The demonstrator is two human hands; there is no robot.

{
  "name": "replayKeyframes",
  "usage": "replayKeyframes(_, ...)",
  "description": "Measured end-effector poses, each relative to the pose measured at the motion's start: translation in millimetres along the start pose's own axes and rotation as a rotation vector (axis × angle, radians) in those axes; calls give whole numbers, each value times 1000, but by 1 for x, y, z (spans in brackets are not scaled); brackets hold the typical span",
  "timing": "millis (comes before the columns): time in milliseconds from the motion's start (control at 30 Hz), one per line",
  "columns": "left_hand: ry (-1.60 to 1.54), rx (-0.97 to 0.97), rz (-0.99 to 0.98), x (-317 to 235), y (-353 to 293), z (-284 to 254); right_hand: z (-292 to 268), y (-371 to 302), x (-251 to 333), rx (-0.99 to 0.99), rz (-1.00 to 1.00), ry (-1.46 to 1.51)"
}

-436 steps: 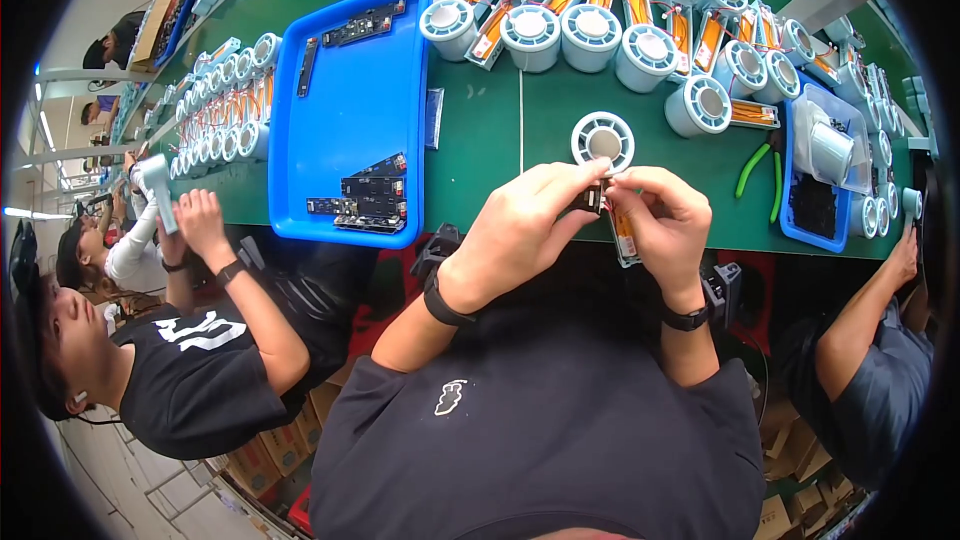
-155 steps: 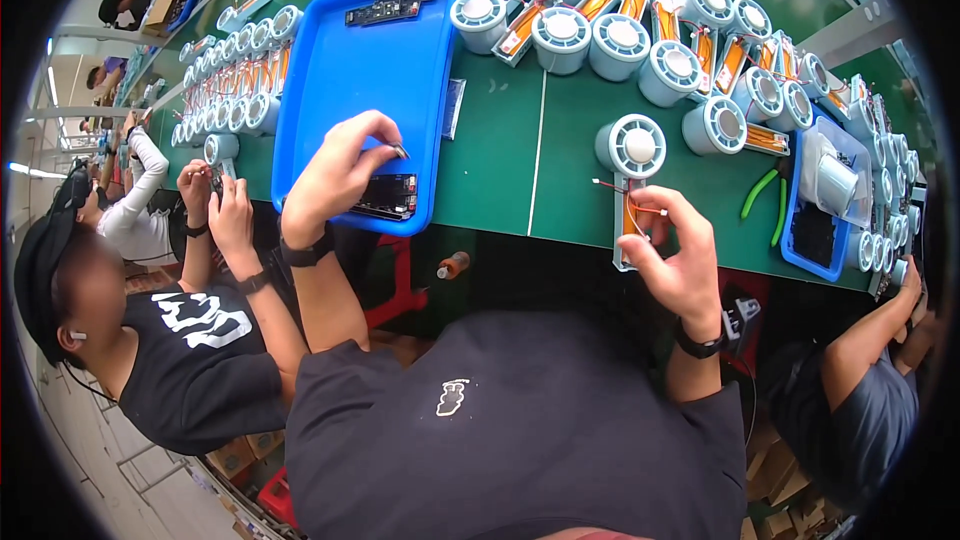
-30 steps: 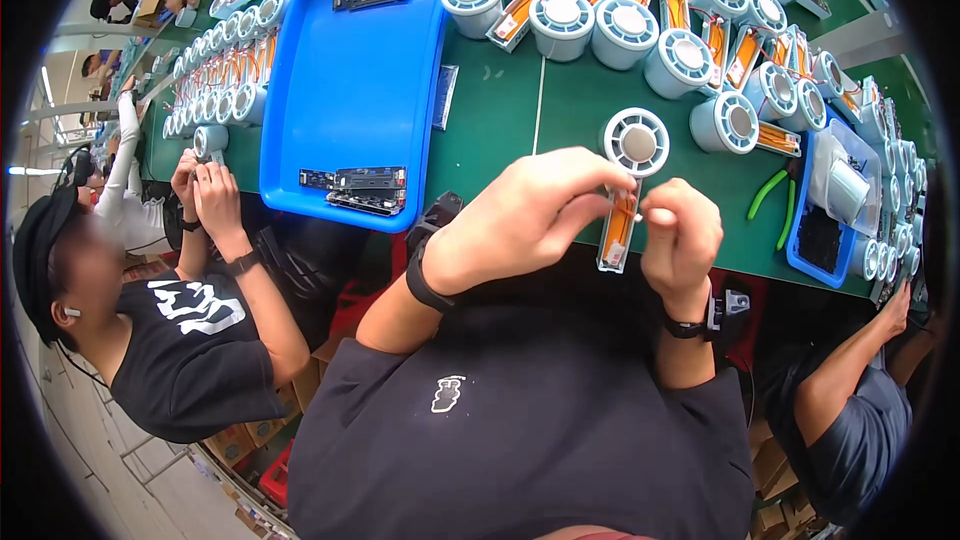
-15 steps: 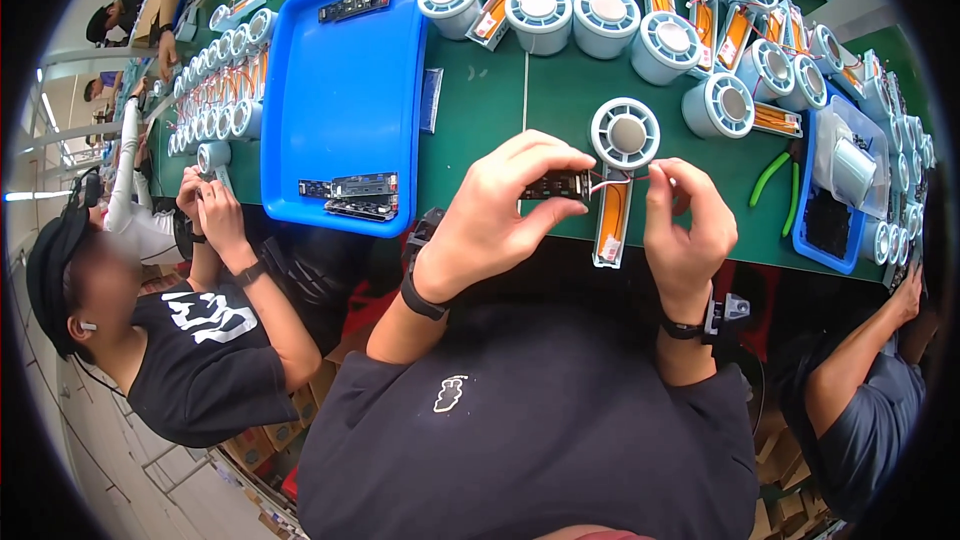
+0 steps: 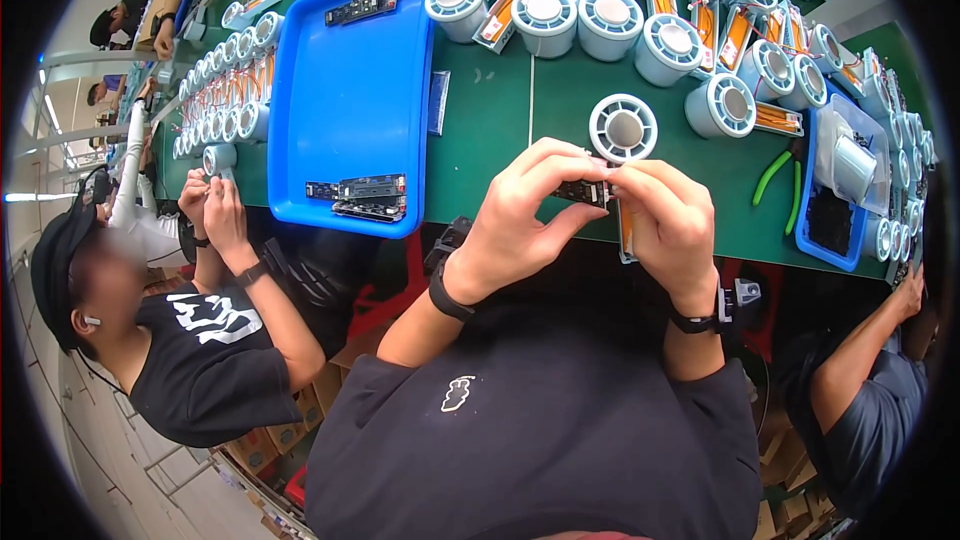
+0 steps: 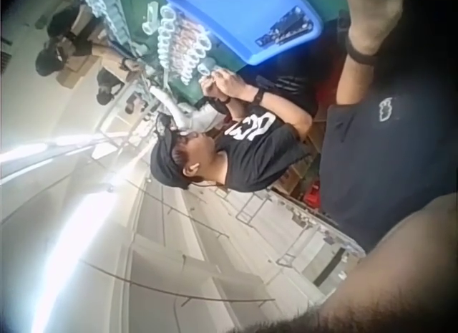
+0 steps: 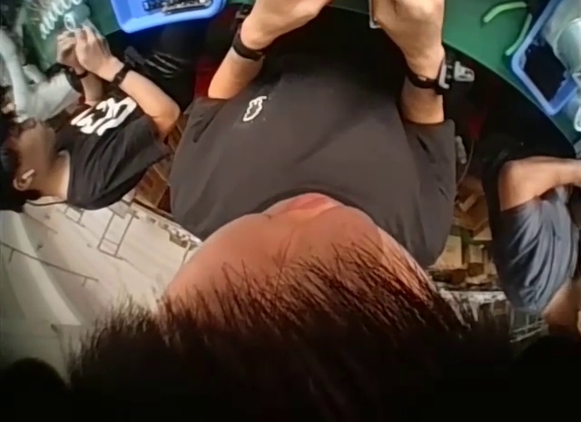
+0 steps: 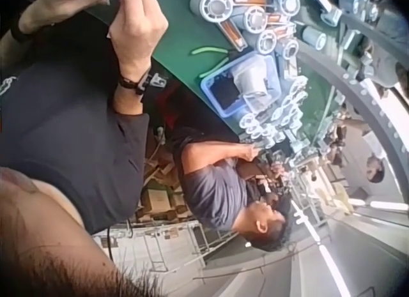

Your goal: The person picks up a circuit board from a blue tray, connects it to the wires of a handheld fan, and presses the board into the fan's handle. They then pick up a battery from the table and place it into the blue tray.

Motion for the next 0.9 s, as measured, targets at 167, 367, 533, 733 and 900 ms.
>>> replayKeyframes(167, 17, -21, 48, -4, -2, 0, 5, -3, -1, 59, -2, 13)
replayKeyframes(367, 2, -22, 0, 1, -4, 0, 6, 0, -2, 77, 13, 52)
replayKeyframes(533, 23, -22, 33, -3, -4, -1, 6, 3, 0, 115, 17, 50)
replayKeyframes(733, 12, -31, 29, -5, -4, -2, 4, 2, -2, 98, -12, 45)
replayKeyframes(900, 12, -9, 38, -3, -5, -1, -1, 4, 5, 103, -93, 72)
Point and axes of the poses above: each hand's wrist, its own y-axis towards the middle knuckle, its own z-axis out of the palm, x = y × z, the point moved 10 cm from there along y, towards the middle knuckle, and after that the axes turned 14 degrees about y, right-handed, at the moved point
